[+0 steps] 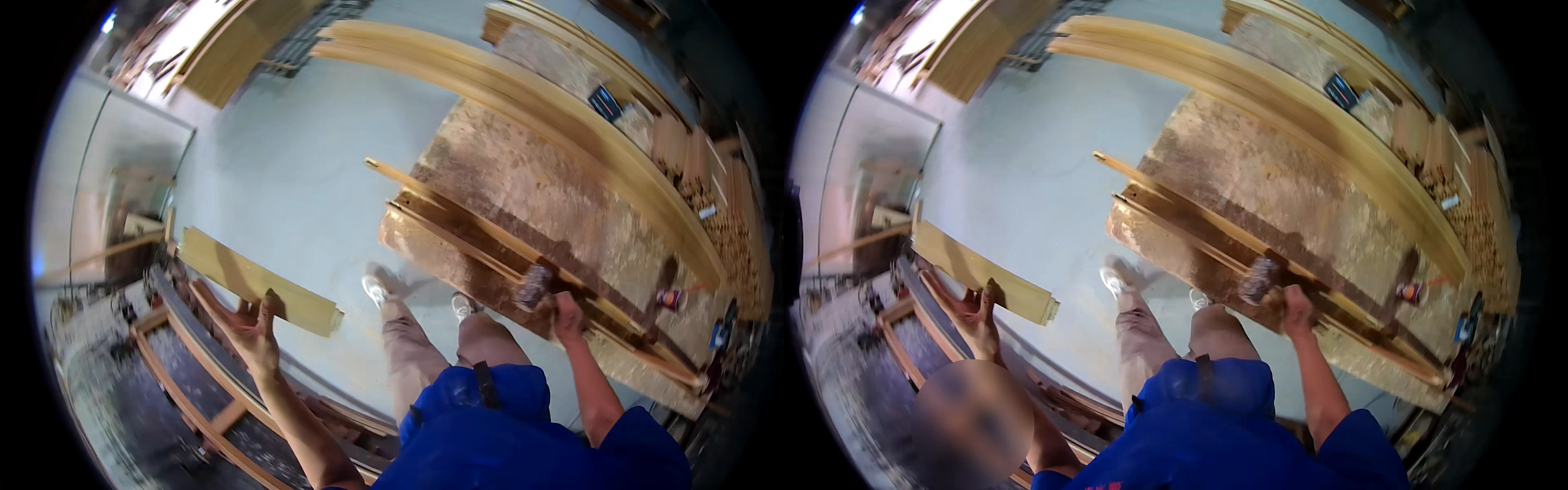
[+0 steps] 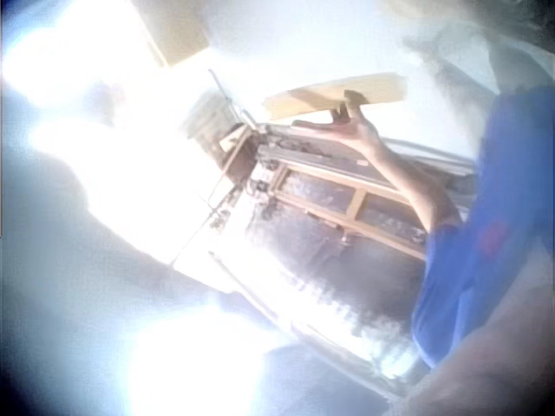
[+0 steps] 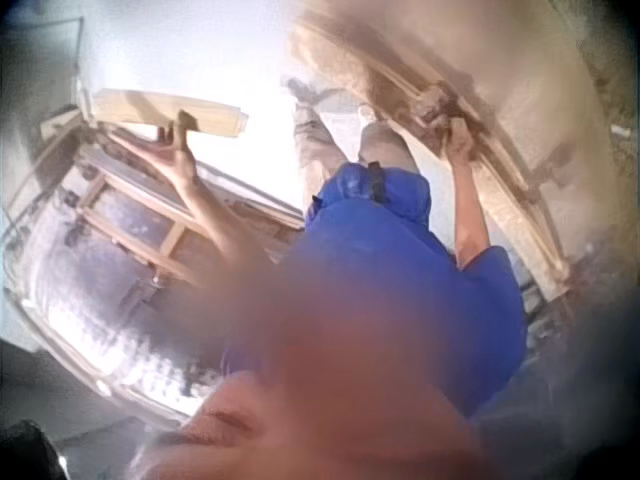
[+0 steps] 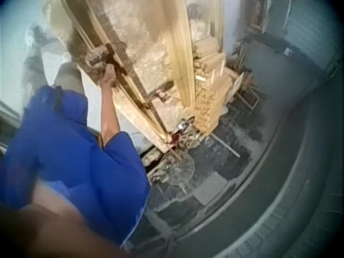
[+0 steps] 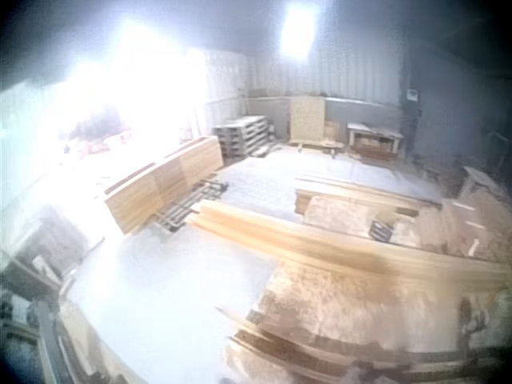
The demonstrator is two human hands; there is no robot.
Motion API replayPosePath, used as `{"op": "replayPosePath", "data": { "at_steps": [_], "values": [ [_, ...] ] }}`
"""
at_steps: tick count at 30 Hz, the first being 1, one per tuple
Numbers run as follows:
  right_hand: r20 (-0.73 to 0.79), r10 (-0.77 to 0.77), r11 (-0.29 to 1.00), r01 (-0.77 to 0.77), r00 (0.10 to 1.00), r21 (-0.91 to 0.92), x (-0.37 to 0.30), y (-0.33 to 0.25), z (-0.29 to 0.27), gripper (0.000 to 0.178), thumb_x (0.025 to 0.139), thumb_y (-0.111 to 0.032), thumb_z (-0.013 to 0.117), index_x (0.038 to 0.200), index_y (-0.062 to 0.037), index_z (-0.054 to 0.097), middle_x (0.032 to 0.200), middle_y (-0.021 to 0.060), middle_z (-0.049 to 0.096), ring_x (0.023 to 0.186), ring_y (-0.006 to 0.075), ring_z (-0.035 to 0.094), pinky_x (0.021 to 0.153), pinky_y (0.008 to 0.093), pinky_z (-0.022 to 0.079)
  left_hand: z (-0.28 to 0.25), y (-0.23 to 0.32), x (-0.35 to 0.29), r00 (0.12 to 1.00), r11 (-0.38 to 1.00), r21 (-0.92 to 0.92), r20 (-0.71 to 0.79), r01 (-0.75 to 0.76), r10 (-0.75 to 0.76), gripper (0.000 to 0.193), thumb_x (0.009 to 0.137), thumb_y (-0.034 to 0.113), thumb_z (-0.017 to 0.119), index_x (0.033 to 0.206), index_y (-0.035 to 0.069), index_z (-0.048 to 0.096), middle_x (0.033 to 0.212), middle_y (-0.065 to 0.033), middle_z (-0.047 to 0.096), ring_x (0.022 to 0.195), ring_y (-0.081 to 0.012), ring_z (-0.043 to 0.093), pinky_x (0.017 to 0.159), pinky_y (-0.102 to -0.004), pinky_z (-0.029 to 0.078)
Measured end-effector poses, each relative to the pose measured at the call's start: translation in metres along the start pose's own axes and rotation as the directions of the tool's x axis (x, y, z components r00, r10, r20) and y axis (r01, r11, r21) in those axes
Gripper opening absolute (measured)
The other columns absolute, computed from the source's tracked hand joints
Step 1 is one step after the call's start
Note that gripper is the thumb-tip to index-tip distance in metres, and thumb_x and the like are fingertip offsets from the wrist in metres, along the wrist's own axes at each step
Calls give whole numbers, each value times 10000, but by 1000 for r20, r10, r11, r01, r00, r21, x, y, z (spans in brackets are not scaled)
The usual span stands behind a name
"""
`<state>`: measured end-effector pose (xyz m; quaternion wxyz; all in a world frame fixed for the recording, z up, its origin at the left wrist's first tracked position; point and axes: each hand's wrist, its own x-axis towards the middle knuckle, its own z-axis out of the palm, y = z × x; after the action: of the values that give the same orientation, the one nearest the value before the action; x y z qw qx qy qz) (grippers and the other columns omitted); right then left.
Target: The person applies glue to wooden pieces using a brush, then joins them together. They use a hammer to secure the joints and move the assembled frame to a rack.
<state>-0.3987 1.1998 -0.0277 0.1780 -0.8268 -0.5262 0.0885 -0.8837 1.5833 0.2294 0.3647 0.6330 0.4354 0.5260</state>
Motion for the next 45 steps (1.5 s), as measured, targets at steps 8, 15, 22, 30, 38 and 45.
{"op": "replayPosePath", "data": {
  "at_steps": [8, 15, 22, 30, 38, 45],
  "values": [
    [-180, 675, 730, -612, 715, 306, -25, -172, -1, 143, 934, -32, 703, 1044, -24, 612, 978, 165, 616, 925, 356, 637, 809, 395, 511, 77, -150, 190, 770, 744, -444, 622, 499, -145, 288, 1040, 39, 644, 1323, 22, 597, 1184, -58, 708, 1066, -140, 655, 998, -307, 492],
    [-136, 769, 600, -632, 625, 491, -24, -378, 48, 232, 878, -27, 771, 1014, -20, 584, 898, 171, 598, 809, 385, 610, 729, 425, 508, 197, -180, 190, 353, 876, -219, 934, 429, 61, 256, 1039, 1, 666, 1283, 25, 594, 1203, -57, 704, 1128, -170, 664, 1017, -368, 542],
    [-27, 884, 400, -723, 468, 563, -82, -479, 90, 286, 873, -105, 816, 1038, -27, 596, 888, 204, 645, 827, 451, 639, 726, 457, 525, 218, -225, 171, 147, 877, -215, 975, 429, 168, 246, 1049, 15, 652, 1286, 34, 588, 1207, -37, 690, 1133, -157, 667, 995, -373, 581],
    [-47, 936, 305, -737, 349, 603, -128, -532, 98, 284, 928, -185, 809, 1078, -18, 634, 936, 217, 717, 814, 388, 703, 739, 451, 551, 214, -233, 162, 119, 900, -237, 971, 365, 208, 281, 1063, 65, 648, 1337, 53, 581, 1220, -54, 731, 1158, -186, 693, 1004, -392, 587],
    [214, 798, 147, -526, 564, 838, -5, -514, -44, 345, 1031, -271, 726, 1128, -1, 535, 775, 81, 634, 698, 186, 652, 592, 388, 513, 196, -221, 150, 188, 982, -173, 965, -78, 185, 295, 1012, 115, 691, 1295, 41, 652, 1117, -96, 771, 1048, -176, 722, 907, -359, 557],
    [-228, 441, 879, -366, 868, 304, 161, -489, -127, 449, 1070, -395, 594, 1073, 54, 626, 889, 258, 712, 828, 460, 695, 743, 474, 560, 189, -188, 122, 206, 974, -115, 966, -196, 156, 340, 974, 111, 698, 1311, 79, 669, 1173, -142, 765, 1087, -298, 729, 937, -393, 549]
  ]
}}
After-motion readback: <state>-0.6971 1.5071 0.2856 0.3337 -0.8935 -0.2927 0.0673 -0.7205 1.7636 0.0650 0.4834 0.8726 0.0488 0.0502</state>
